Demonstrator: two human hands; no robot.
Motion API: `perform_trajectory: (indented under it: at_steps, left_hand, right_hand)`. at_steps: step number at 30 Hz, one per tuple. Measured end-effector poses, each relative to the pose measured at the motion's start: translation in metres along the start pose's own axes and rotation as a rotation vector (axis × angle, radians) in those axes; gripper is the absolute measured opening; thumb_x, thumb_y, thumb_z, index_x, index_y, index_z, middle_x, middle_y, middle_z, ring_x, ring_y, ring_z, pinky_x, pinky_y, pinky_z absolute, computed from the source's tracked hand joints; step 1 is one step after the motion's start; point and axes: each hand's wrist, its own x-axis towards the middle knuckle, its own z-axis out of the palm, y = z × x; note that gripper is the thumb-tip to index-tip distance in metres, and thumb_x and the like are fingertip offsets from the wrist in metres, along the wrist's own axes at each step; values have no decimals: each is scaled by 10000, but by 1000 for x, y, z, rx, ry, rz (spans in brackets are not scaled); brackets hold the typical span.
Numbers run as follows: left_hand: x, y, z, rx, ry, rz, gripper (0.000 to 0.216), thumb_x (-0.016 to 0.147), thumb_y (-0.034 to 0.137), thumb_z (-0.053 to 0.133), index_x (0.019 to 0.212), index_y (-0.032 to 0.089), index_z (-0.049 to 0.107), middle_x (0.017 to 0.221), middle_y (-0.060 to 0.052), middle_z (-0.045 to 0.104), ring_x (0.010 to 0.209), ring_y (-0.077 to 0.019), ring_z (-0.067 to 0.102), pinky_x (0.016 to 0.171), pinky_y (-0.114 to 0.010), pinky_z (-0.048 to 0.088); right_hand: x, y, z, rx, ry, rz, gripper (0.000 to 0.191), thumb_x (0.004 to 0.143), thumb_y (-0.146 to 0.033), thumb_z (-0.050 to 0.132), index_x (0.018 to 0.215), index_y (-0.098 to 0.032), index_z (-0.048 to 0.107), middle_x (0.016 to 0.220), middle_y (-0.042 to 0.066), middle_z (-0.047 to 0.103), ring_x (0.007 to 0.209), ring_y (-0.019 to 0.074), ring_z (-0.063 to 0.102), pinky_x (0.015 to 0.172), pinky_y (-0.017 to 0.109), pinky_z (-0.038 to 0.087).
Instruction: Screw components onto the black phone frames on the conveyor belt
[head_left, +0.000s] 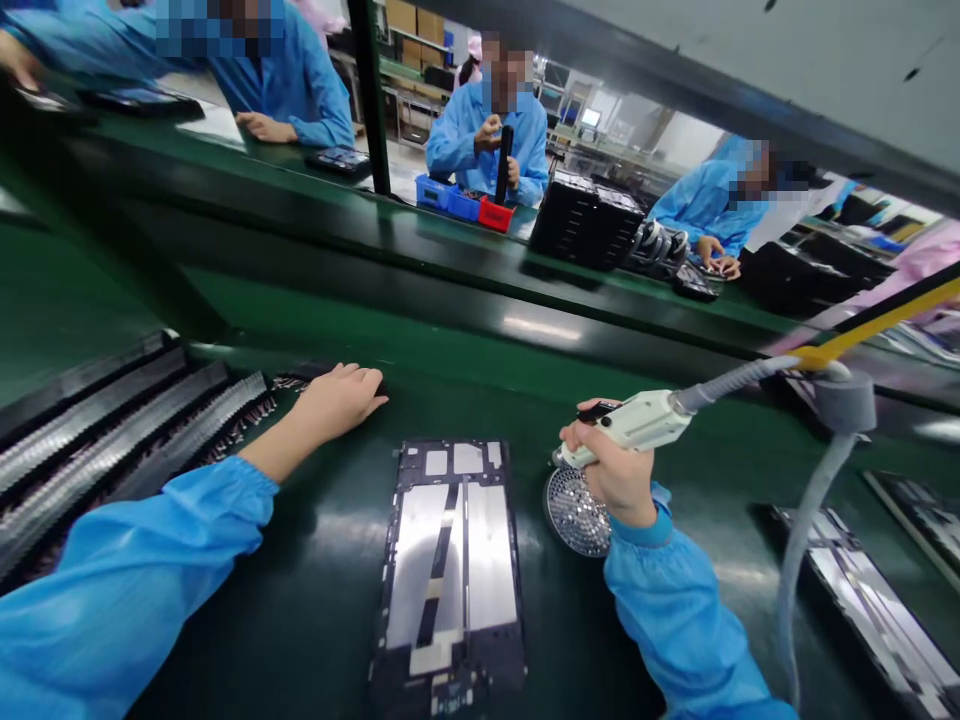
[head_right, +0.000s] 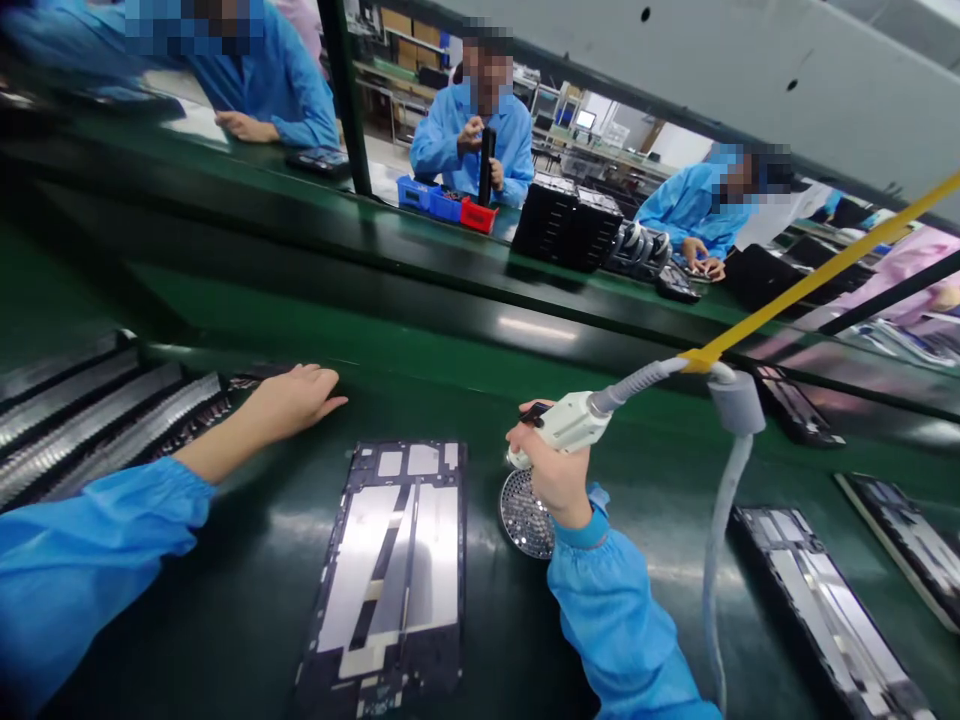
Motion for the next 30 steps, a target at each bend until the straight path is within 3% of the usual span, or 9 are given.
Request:
perform_trajectory:
  at_steps: [6,10,14,15,17,19,20,24,30]
  left_hand:
    - [3,-3,0,-42,-1,-19,213,935,273,413,783,187,535,913,-184,683,1001,-342,665,969,-494,501]
    - [2,-3,-19,-112,60,-85,221,917,308,419,855,177,587,1100,-179,707,1050,-308,684,967,-439,532]
    - [-13,46,-45,-364,236,-174,318,969,408,424,1135,210,609,1077,-61,743,914,-213,725,858,-331,588]
    - [-17,67,-47,-417,233,-92,330,976,387,425,1214,224,585,1070,-36,745,895,-184,726,824,-288,592]
    - [-26,114,-45,-403,181,276,376,977,240,378,1306,218,558,1148,-53,722,903,-162,716,774,-259,586]
    - [-31,162,-35,-243,180,626,423,936,101,349,1272,162,598,1130,-111,704,824,-168,695,682,-273,568]
    - [-33,183,-29,-166,193,730,377,926,81,366,1185,118,637,1078,-142,698,765,-179,674,643,-297,555]
    - [-34,238,-7,-89,215,944,178,915,122,502,825,112,655,844,-137,649,705,-219,607,557,-340,484]
    - [-34,248,3,-112,171,1047,139,878,101,546,796,123,657,768,-109,592,691,-226,577,471,-338,421]
  right_hand:
    - [4,-5,-14,4,12,1,239,670,-212,708,896,-207,630,543,-58,583,510,155,586,545,330,510]
    - [7,-11,-17,17,16,7,242,666,-206,714,893,-211,631,561,-60,592,511,148,584,572,345,532]
    - [13,-18,-21,13,46,-32,237,657,-204,711,882,-209,635,568,-60,592,508,145,587,547,333,527]
    - [15,-20,-23,6,60,-47,231,661,-210,705,880,-210,631,565,-61,588,509,146,587,546,333,529]
    - [20,-21,-26,-7,91,-72,230,659,-224,703,873,-213,622,564,-63,584,505,144,579,558,341,539]
    - [25,-21,-30,-14,122,-80,234,648,-234,711,862,-209,622,560,-64,582,489,137,563,578,353,550]
    - [27,-21,-32,-12,137,-81,234,639,-236,715,853,-205,625,554,-64,580,479,132,554,582,354,551]
    - [32,-21,-36,17,182,-80,218,613,-231,716,814,-193,642,514,-62,564,459,127,538,556,332,537]
    - [34,-26,-38,22,182,-94,218,615,-233,719,817,-192,648,518,-58,575,467,135,550,567,338,542]
